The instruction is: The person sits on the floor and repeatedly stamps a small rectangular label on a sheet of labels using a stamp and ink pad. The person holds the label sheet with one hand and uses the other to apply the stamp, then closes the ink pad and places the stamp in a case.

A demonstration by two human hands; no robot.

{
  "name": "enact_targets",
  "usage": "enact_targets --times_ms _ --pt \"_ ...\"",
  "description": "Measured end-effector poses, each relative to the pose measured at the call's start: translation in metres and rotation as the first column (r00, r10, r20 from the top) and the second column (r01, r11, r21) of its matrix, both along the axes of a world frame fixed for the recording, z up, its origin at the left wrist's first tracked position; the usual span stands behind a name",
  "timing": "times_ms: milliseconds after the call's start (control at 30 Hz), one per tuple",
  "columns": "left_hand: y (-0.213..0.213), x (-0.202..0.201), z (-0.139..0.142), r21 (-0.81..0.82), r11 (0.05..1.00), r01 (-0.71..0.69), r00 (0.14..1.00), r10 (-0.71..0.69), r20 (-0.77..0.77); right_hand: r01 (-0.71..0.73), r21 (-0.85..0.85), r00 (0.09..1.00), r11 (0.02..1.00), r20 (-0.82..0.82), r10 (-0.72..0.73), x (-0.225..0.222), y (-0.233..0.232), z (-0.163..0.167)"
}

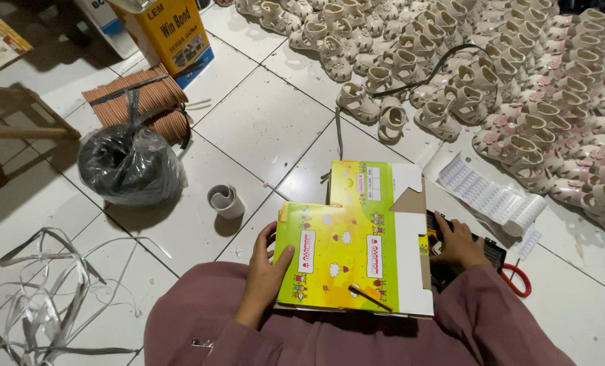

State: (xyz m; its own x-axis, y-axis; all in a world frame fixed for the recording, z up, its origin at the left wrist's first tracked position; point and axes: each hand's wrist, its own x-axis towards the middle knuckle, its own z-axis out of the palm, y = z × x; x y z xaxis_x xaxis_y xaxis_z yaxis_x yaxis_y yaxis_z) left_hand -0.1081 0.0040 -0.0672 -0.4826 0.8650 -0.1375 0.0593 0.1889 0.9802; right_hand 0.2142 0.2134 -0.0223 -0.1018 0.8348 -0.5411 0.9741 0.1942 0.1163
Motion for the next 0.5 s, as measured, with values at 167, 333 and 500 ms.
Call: enact_targets --times_ms 167,333,500 --pt "0.0005 -0.0009 -0.0001 0.006 1.0 0.005 1.0 -0.005 -0.029 0.012 -0.006 1.0 1.0 -0.025 -0.012 0.0025 -0.0032 0.0029" --pt "0.0011 -0.0009 -0.0005 -0.083 0.996 0.019 1.0 -0.02 -0.007 0.036 -0.015 0.999 0.999 -0.026 -0.036 0.0018 -0.0033 0.0027" --pt "0.0014 -0.0005 -0.0002 -0.001 1.0 0.011 1.0 -0.011 -0.008 0.058 -0.038 0.998 0.998 0.006 -0.058 0.0001 -0.001 0.0018"
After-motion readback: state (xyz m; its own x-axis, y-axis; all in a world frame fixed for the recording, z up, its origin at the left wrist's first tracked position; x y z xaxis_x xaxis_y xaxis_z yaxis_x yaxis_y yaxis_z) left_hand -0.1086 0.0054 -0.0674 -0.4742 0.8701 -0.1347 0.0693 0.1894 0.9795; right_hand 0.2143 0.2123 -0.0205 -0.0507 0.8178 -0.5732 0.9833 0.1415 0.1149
